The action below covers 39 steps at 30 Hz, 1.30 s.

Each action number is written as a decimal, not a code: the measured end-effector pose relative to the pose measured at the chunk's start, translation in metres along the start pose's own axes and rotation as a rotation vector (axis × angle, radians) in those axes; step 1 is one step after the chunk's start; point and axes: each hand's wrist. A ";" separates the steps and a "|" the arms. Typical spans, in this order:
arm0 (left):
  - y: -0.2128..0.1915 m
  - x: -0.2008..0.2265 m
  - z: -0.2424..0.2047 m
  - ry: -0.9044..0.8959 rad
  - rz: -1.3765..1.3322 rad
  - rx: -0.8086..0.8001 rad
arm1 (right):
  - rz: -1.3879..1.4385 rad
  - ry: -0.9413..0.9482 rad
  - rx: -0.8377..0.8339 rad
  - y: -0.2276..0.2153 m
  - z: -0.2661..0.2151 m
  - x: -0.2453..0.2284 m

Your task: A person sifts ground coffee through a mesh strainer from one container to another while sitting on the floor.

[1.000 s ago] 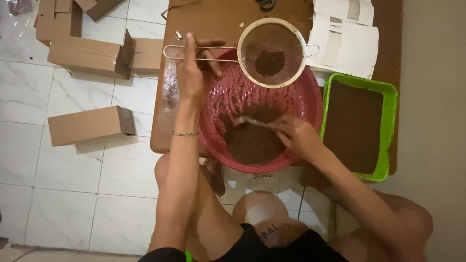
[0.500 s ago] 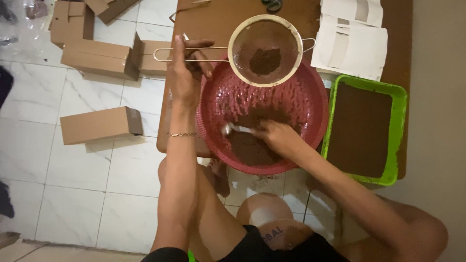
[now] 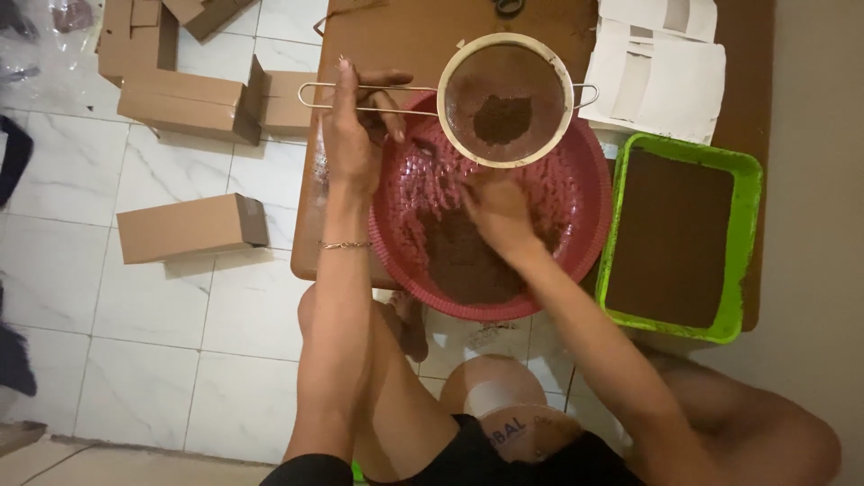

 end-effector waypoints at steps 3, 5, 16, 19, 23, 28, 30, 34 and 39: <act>-0.003 -0.001 0.003 -0.012 -0.004 0.018 | 0.234 -0.087 -0.073 -0.020 0.005 -0.039; -0.001 0.004 0.001 -0.008 -0.005 0.024 | 0.202 -0.196 -0.120 -0.029 -0.011 -0.031; -0.005 -0.004 0.003 -0.002 0.015 -0.009 | 0.322 -0.288 -0.208 -0.097 -0.015 0.007; -0.004 -0.003 0.002 0.029 0.073 -0.003 | 0.316 -0.159 -0.073 -0.079 0.002 0.002; -0.003 -0.002 0.000 0.020 0.071 0.014 | 0.163 -0.221 -0.008 -0.033 -0.001 0.014; 0.001 0.001 0.002 -0.040 0.092 0.035 | 0.257 -0.332 -0.225 -0.071 -0.020 0.013; 0.000 0.000 0.002 -0.008 0.041 0.017 | 0.121 -0.536 -0.285 -0.078 -0.038 0.037; 0.004 -0.003 0.001 -0.003 0.078 0.010 | 0.365 -0.311 -0.336 -0.111 -0.030 0.034; 0.006 -0.007 0.000 -0.045 -0.003 0.002 | 0.254 0.019 -0.059 -0.087 -0.005 0.026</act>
Point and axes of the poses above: each hand's wrist, its own z-axis towards the middle knuckle, its own y-axis out of the palm, x = y × z, and after that the axes turned 9 degrees about x, right-handed
